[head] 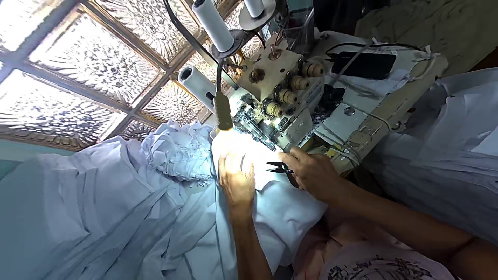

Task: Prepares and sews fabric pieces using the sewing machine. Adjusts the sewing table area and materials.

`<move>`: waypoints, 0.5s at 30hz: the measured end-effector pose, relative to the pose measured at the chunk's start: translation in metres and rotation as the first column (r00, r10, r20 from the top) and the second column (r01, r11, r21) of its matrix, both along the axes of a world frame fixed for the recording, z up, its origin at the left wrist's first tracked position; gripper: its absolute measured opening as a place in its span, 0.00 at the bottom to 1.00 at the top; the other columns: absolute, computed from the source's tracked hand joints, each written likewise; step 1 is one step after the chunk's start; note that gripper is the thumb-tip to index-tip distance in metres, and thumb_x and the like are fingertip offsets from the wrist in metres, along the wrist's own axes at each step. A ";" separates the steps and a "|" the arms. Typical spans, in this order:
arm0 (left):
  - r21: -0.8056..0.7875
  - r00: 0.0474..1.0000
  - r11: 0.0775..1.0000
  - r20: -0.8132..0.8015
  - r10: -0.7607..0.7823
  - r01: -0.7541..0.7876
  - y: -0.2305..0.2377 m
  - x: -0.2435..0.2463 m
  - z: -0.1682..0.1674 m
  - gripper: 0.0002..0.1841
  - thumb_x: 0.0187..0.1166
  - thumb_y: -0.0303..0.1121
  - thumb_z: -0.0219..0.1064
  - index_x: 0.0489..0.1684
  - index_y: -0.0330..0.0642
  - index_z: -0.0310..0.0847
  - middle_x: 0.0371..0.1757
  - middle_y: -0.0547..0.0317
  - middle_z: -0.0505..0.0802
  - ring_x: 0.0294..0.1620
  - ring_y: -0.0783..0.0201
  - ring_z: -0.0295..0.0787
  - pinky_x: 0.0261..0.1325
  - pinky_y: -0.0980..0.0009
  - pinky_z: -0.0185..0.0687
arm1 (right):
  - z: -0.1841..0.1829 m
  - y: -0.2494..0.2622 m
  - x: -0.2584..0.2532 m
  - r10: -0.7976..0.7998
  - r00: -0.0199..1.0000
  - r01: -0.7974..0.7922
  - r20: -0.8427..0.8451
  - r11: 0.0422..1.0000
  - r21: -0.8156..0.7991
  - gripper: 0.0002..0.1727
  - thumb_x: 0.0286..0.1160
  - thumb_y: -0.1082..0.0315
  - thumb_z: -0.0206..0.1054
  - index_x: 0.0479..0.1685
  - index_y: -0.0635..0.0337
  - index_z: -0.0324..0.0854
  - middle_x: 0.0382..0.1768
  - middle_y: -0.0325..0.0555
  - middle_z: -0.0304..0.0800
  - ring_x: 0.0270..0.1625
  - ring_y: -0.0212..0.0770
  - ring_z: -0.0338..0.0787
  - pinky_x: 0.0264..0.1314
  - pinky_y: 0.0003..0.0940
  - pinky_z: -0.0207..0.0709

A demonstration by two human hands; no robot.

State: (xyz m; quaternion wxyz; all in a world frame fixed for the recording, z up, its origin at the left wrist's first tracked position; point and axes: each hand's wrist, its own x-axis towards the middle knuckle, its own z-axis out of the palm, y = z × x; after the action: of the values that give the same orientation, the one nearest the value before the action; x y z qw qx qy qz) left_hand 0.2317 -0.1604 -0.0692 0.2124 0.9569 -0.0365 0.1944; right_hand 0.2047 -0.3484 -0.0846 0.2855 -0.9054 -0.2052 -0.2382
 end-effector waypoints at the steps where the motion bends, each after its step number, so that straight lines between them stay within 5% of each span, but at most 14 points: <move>1: -0.016 1.000 0.999 0.001 0.027 -0.027 0.002 0.003 0.000 0.15 0.82 0.33 0.65 0.57 0.33 0.89 0.68 0.38 0.88 0.73 0.38 0.80 0.74 0.41 0.70 | 0.001 -0.001 0.000 0.014 1.000 -0.014 -0.023 1.000 -0.002 0.15 0.66 0.77 0.71 0.53 0.66 0.91 0.30 0.56 0.83 0.16 0.49 0.82 0.14 0.38 0.73; 8: 0.020 0.962 0.977 0.185 0.203 -0.210 0.003 0.000 -0.003 0.08 0.77 0.24 0.64 0.36 0.24 0.84 0.39 0.33 0.88 0.42 0.38 0.88 0.48 0.44 0.80 | 0.005 -0.015 -0.012 0.136 0.980 -0.114 -0.145 0.983 0.147 0.12 0.74 0.75 0.67 0.52 0.63 0.91 0.33 0.55 0.87 0.26 0.51 0.88 0.25 0.45 0.79; 10: 0.028 0.947 0.970 0.226 0.230 -0.242 0.008 -0.011 -0.008 0.08 0.76 0.22 0.64 0.36 0.21 0.84 0.38 0.31 0.89 0.41 0.38 0.89 0.48 0.46 0.82 | 0.007 -0.020 -0.015 0.145 0.980 -0.114 -0.139 0.971 0.209 0.13 0.77 0.68 0.66 0.52 0.64 0.90 0.35 0.54 0.89 0.29 0.51 0.89 0.27 0.46 0.80; 13: 0.021 0.885 0.959 0.390 0.253 -0.283 0.017 -0.031 -0.018 0.09 0.77 0.21 0.62 0.34 0.21 0.85 0.36 0.31 0.89 0.39 0.41 0.89 0.46 0.55 0.83 | 0.011 -0.023 -0.017 0.116 0.989 -0.095 -0.096 0.976 0.196 0.32 0.85 0.42 0.53 0.58 0.64 0.86 0.35 0.51 0.90 0.26 0.47 0.87 0.22 0.43 0.76; 15: 0.011 0.842 0.951 0.468 0.268 -0.309 0.017 -0.044 -0.014 0.09 0.78 0.22 0.62 0.34 0.21 0.84 0.35 0.33 0.88 0.40 0.44 0.87 0.48 0.60 0.82 | 0.018 -0.018 -0.014 0.079 0.995 -0.070 -0.061 0.987 0.144 0.30 0.86 0.46 0.49 0.54 0.64 0.85 0.31 0.50 0.88 0.22 0.48 0.87 0.18 0.43 0.73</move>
State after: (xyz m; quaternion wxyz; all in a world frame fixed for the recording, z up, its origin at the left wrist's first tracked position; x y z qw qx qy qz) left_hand 0.1881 -0.1433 -0.0831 0.1248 0.8860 0.0502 0.4437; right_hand 0.1904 -0.3662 -0.0662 0.3644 -0.8819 -0.2120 -0.2112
